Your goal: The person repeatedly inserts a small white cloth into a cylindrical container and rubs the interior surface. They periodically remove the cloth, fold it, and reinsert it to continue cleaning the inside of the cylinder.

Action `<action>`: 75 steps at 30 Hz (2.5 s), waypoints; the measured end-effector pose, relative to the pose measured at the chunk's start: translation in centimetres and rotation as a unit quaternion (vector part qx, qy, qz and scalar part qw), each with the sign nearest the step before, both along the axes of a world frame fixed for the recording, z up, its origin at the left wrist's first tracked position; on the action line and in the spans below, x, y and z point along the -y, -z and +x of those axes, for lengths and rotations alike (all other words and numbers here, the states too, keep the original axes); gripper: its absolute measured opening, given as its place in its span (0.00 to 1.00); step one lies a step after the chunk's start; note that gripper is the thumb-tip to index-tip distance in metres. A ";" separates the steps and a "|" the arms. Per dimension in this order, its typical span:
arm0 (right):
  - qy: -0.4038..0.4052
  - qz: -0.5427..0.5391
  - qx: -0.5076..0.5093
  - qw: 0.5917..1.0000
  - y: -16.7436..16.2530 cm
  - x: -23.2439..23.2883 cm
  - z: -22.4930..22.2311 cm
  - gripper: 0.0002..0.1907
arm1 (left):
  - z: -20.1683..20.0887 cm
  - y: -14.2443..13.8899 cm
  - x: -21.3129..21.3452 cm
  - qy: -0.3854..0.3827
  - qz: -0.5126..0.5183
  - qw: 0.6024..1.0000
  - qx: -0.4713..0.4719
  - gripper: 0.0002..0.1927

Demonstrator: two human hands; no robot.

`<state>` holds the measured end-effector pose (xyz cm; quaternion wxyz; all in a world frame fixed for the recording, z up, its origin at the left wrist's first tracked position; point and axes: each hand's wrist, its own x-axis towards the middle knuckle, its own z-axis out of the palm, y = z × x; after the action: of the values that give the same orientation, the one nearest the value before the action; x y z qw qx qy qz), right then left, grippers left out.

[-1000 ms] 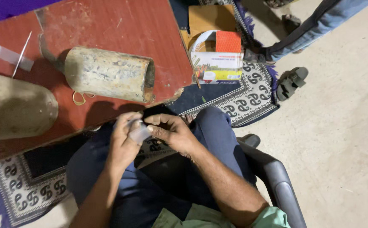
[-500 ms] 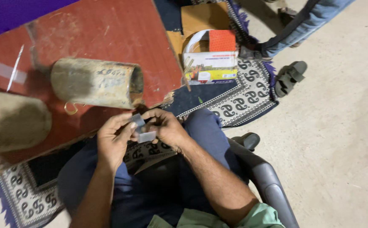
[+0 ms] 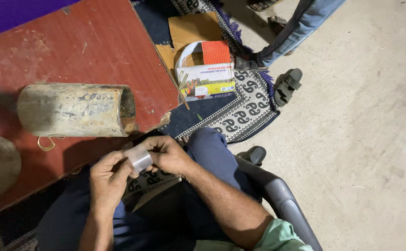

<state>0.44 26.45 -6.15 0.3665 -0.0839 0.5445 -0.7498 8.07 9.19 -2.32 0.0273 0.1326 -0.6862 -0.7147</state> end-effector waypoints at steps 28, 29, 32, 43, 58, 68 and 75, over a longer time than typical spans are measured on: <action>0.047 0.015 -0.097 0.994 -1.7 -0.3 -0.4 0.08 | -1.0 -2.0 -0.5 -0.013 -0.097 0.995 -0.006 0.08; 0.056 0.019 -0.122 0.991 -1.8 -0.3 -0.4 0.08 | -1.0 -2.0 -0.4 -0.015 -0.092 0.996 0.002 0.09; 0.055 0.011 -0.093 0.994 -1.9 -0.3 -0.3 0.08 | -1.0 -1.8 -0.2 -0.023 -0.091 0.995 0.017 0.09; 0.045 0.024 -0.152 0.987 -1.7 -0.5 -0.4 0.05 | -0.6 -1.3 -0.2 -0.013 -0.073 0.997 -0.003 0.06; -0.003 0.067 -0.287 0.955 -4.0 -1.3 -0.7 0.04 | -0.3 -3.0 -0.3 0.042 -0.249 0.968 -0.014 0.07; 0.013 0.178 -0.414 0.893 -4.1 -0.2 0.2 0.06 | 0.1 -3.1 -1.9 -0.065 -0.398 0.910 -0.100 0.05; 0.068 0.136 -0.208 0.966 -2.4 -0.9 -0.7 0.06 | 0.1 -1.1 0.0 -0.104 -0.078 0.990 -0.059 0.07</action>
<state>-0.25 27.39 -3.73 0.2014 -0.1500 0.7102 -0.6577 8.18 9.15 -1.26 0.1518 0.1585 -0.7195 -0.6589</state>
